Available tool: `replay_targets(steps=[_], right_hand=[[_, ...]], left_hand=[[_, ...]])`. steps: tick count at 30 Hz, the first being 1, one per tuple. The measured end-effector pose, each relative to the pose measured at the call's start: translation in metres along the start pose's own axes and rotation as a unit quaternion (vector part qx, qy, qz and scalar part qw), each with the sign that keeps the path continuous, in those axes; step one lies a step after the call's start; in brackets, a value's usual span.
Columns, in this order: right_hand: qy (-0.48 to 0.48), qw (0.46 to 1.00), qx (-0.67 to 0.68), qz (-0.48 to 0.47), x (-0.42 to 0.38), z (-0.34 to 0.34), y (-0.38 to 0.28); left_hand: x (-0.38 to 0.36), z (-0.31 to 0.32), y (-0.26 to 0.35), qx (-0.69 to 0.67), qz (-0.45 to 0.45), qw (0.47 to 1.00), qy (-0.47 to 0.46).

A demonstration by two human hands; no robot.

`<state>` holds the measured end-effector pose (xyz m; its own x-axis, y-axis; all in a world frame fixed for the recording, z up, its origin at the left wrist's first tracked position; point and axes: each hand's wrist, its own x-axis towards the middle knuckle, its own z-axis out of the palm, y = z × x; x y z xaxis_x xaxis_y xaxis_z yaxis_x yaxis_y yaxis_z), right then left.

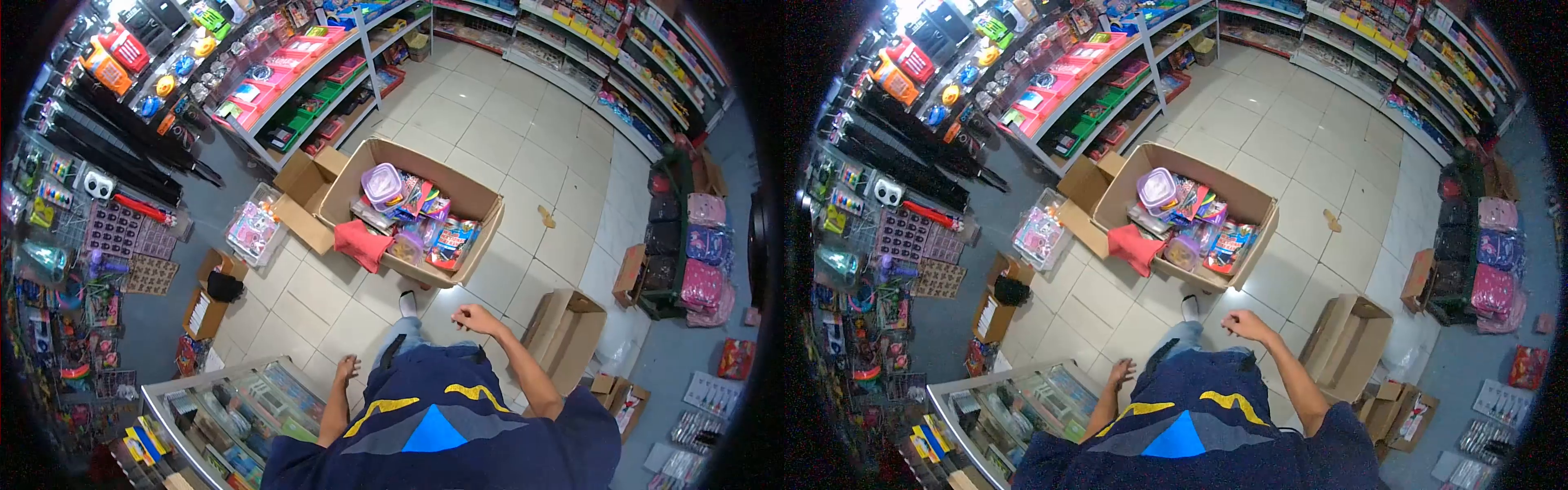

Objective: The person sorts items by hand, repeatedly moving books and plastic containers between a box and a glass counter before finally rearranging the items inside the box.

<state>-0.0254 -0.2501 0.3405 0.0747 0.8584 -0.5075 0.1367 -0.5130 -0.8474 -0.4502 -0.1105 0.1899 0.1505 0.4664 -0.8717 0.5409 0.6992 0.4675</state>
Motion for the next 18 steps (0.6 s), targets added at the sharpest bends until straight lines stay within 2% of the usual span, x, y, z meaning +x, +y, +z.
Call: replay_targets(steps=[3,6,9,11,12,13,15,18], right_hand=[[0.016,0.997,0.058,-0.042,0.036,-0.001,-0.046],[0.075,0.991,0.084,-0.067,0.078,-0.001,-0.072],[0.060,0.976,0.205,0.040,0.130,-0.010,-0.085],[0.070,0.975,0.203,0.058,0.169,-0.025,-0.089],[0.088,0.982,0.158,0.061,0.203,-0.035,-0.073],[0.148,0.976,0.143,0.065,0.209,-0.042,-0.096],[0.198,0.957,0.207,0.043,0.262,-0.055,-0.078],[0.219,0.923,0.286,0.139,0.297,-0.061,-0.091]], left_hand=[[0.024,-0.012,0.048,0.005,0.019,1.000,-0.010],[0.042,-0.019,0.087,0.036,0.031,0.999,-0.020],[0.055,-0.023,0.109,0.050,0.040,0.998,-0.029],[0.058,-0.026,0.117,0.050,0.048,0.997,-0.035],[0.057,-0.028,0.117,0.046,0.048,0.997,-0.038],[0.055,-0.028,0.118,0.041,0.050,0.997,-0.041],[0.039,-0.029,0.117,0.042,0.041,0.998,-0.025],[0.028,-0.031,0.093,0.029,0.017,0.999,-0.012]])
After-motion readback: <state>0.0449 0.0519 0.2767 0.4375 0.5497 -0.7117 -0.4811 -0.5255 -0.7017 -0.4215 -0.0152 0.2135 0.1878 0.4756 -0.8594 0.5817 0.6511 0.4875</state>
